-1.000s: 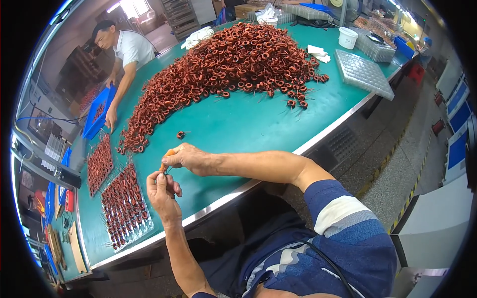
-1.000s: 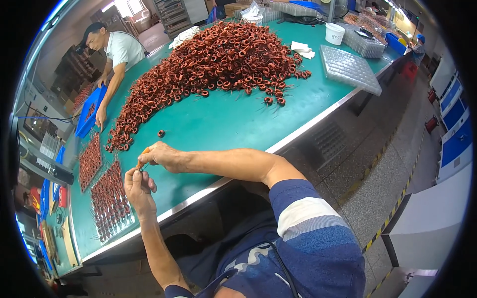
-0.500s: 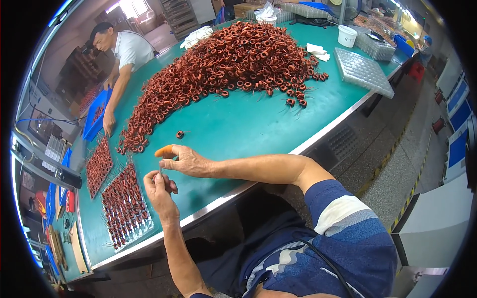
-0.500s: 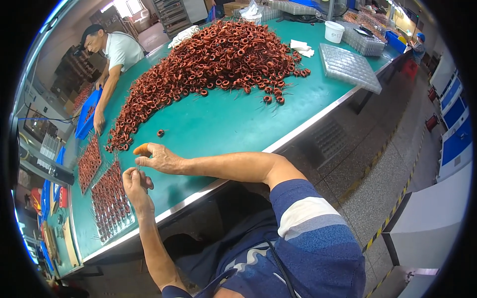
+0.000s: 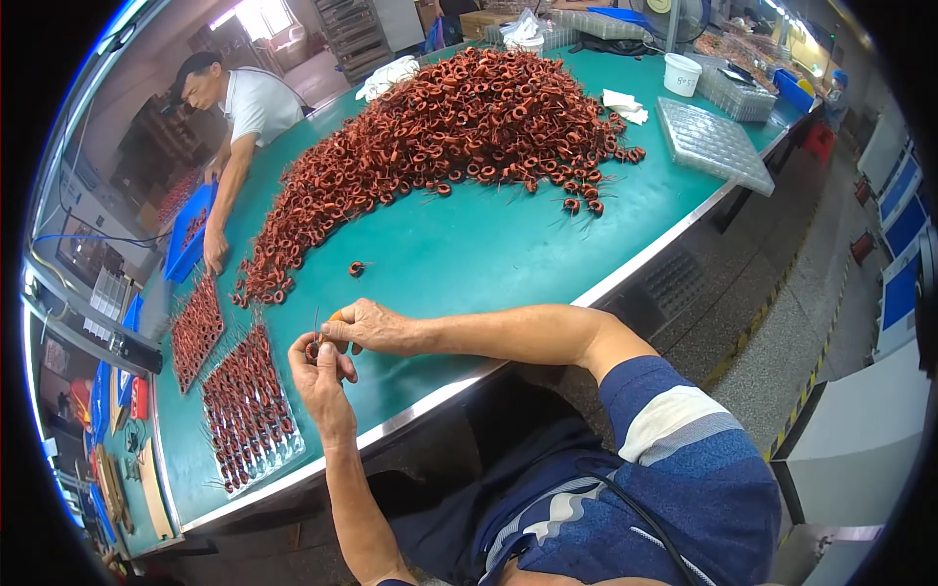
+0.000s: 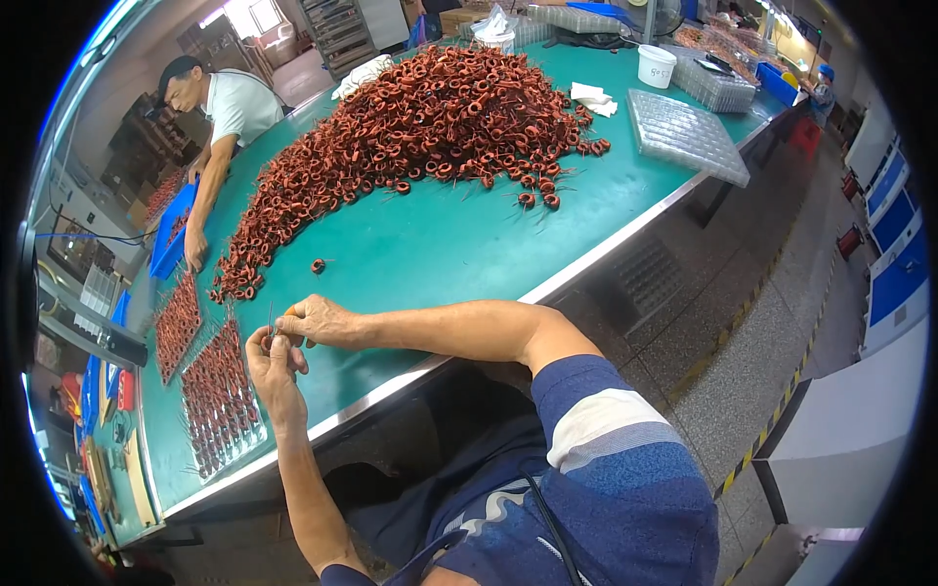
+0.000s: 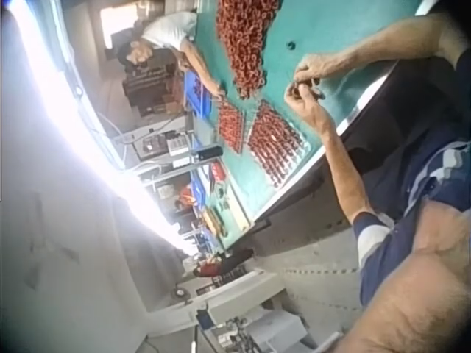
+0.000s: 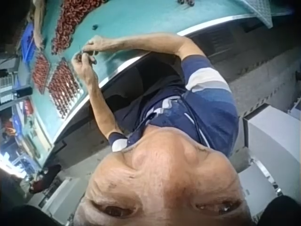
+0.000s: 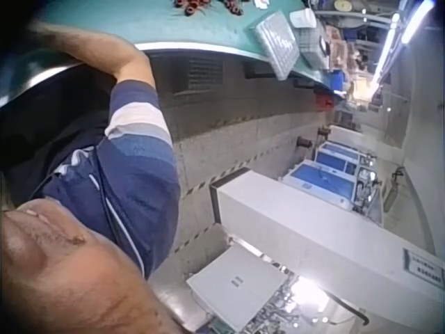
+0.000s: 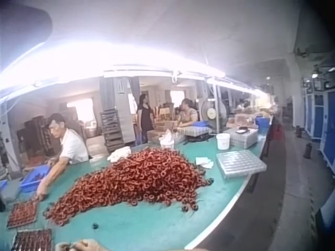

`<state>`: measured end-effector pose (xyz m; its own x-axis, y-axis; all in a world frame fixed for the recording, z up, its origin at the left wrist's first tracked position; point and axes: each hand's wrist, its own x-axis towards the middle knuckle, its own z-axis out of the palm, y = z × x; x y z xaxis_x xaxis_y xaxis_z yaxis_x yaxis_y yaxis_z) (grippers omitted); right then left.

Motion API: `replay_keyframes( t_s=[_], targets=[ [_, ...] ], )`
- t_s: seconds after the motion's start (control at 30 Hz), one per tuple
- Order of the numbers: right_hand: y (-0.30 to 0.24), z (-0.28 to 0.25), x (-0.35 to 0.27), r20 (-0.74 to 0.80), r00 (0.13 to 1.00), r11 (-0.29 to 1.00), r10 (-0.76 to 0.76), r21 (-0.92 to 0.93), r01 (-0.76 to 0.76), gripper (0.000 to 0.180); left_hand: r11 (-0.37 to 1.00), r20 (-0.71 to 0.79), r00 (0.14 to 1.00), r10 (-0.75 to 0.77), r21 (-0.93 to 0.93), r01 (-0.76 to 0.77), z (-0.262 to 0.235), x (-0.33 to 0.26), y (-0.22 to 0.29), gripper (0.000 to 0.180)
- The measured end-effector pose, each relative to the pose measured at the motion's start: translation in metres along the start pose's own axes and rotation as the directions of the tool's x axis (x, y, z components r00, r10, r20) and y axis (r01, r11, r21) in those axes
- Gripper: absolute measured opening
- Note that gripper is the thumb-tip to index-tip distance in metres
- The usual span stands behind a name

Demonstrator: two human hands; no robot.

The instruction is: Assembling and inspecting small copper wire coils by preparing leads and placing them into a transparent tray.

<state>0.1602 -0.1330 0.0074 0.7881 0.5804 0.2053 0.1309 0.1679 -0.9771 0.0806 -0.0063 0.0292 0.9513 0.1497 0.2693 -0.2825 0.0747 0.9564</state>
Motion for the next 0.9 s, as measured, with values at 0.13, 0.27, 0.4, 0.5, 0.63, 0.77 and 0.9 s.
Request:
replay_keyframes(
  t_s=[0.13, 0.27, 0.4, 0.5, 0.63, 0.77, 0.9],
  targets=[
    [-0.011, 0.003, -0.003, -0.103, 0.989, 0.983, -0.105, -0.158, 0.088, 0.037, 0.956, -0.037, 0.993, 0.114, 0.275, -0.100, -0.004, 0.003, -0.006, 0.017],
    [-0.023, 0.003, -0.006, -0.154, 0.943, 0.882, -0.295, -0.424, 0.207, 0.032, 0.919, -0.074, 0.990, 0.120, 0.385, -0.082, -0.005, -0.001, -0.003, 0.016],
    [-0.017, 0.000, -0.003, -0.197, 0.938, 0.921, -0.285, -0.327, 0.211, 0.036, 0.997, 0.044, 0.996, -0.075, -0.011, 0.075, -0.015, 0.003, -0.002, 0.017],
    [-0.013, -0.003, -0.001, -0.252, 0.832, 0.822, -0.494, -0.446, 0.354, 0.039, 0.979, 0.121, 0.976, -0.182, -0.076, 0.192, -0.019, 0.001, 0.007, 0.032],
    [-0.027, -0.007, -0.004, 0.022, 0.999, 0.995, -0.040, -0.086, 0.042, 0.036, 0.956, 0.185, 0.952, -0.244, -0.122, 0.268, -0.025, -0.001, 0.007, 0.045],
    [-0.026, -0.006, -0.005, 0.036, 0.997, 0.994, 0.070, 0.084, -0.073, 0.030, 0.995, 0.095, 0.992, -0.079, 0.074, 0.072, -0.017, -0.007, 0.003, 0.040],
    [-0.020, -0.008, -0.004, 0.069, 0.991, 0.951, 0.115, 0.280, -0.130, 0.026, 0.989, 0.199, 0.980, -0.007, 0.146, -0.023, -0.020, -0.008, 0.003, 0.031]
  ],
)
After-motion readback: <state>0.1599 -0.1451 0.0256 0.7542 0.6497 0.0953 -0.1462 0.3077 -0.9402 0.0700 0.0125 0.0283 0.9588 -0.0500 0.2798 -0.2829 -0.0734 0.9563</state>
